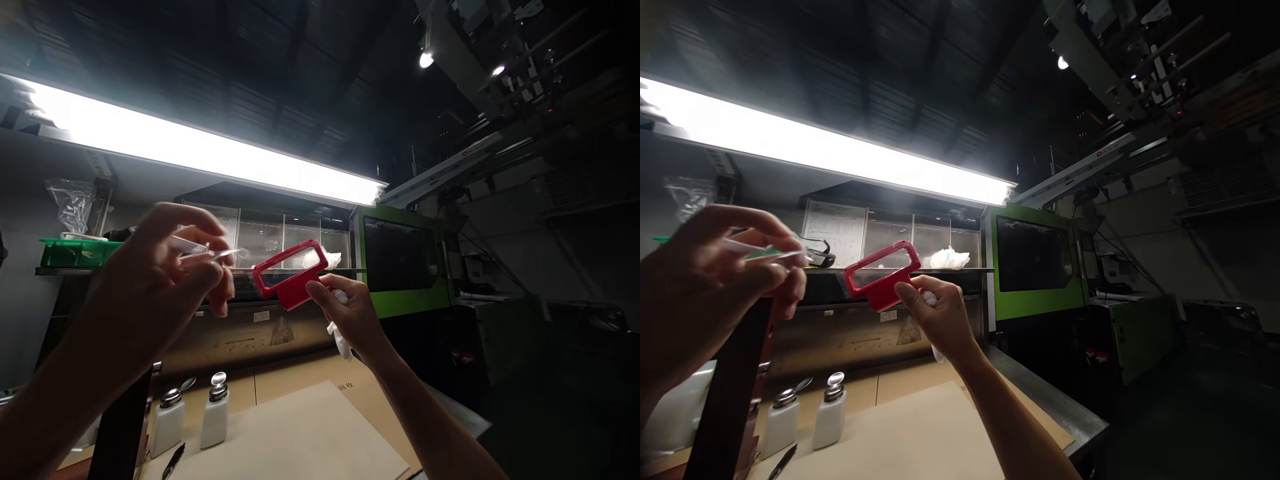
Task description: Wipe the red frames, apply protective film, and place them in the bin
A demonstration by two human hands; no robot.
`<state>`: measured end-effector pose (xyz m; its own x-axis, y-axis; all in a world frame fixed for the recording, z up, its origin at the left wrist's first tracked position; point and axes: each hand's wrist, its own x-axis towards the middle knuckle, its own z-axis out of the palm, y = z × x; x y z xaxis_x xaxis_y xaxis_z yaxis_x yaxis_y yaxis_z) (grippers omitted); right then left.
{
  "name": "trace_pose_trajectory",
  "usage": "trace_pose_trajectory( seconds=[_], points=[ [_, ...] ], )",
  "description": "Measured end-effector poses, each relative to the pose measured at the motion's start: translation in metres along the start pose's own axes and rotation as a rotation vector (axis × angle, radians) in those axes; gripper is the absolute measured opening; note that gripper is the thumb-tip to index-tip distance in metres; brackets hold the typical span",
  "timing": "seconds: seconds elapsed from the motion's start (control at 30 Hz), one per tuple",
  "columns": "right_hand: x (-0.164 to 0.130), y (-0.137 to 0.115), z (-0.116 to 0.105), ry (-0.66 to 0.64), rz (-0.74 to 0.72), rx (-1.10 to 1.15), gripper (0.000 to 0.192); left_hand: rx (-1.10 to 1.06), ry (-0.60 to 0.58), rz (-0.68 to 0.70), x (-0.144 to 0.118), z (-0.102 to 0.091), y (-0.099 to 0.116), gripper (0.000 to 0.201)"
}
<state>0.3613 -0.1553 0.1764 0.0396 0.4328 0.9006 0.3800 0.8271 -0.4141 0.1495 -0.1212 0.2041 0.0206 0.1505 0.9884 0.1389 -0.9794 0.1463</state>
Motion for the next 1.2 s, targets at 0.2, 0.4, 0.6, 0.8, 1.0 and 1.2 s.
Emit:
trace_pose_trajectory(
  seconds=[0.2, 0.4, 0.6, 0.8, 1.0, 1.2],
  points=[
    [-0.002, -0.002, 0.005, -0.021, -0.02, -0.075, 0.02, 0.141, 0.018, 0.159, 0.02, 0.02, 0.033, 0.025],
    [-0.004, -0.005, 0.008, -0.033, -0.057, -0.11, 0.014, 0.207, -0.259, 0.177, 0.042, 0.034, 0.027, 0.034],
    [-0.007, -0.006, 0.006, -0.059, -0.057, -0.04, 0.013, 0.07, -0.252, 0.153, 0.039, 0.037, 0.02, 0.015],
    [-0.003, 0.003, -0.001, -0.012, 0.023, 0.143, 0.02, -0.001, -0.079, 0.168, 0.021, 0.022, 0.028, 0.009],
    [-0.005, 0.0, 0.004, -0.029, 0.007, 0.041, 0.019, 0.135, -0.092, 0.204, 0.022, 0.024, 0.026, 0.023],
    [-0.009, 0.001, 0.01, -0.066, -0.029, -0.022, 0.016, 0.12, -0.268, 0.058, 0.037, 0.038, 0.017, 0.015]
  ],
)
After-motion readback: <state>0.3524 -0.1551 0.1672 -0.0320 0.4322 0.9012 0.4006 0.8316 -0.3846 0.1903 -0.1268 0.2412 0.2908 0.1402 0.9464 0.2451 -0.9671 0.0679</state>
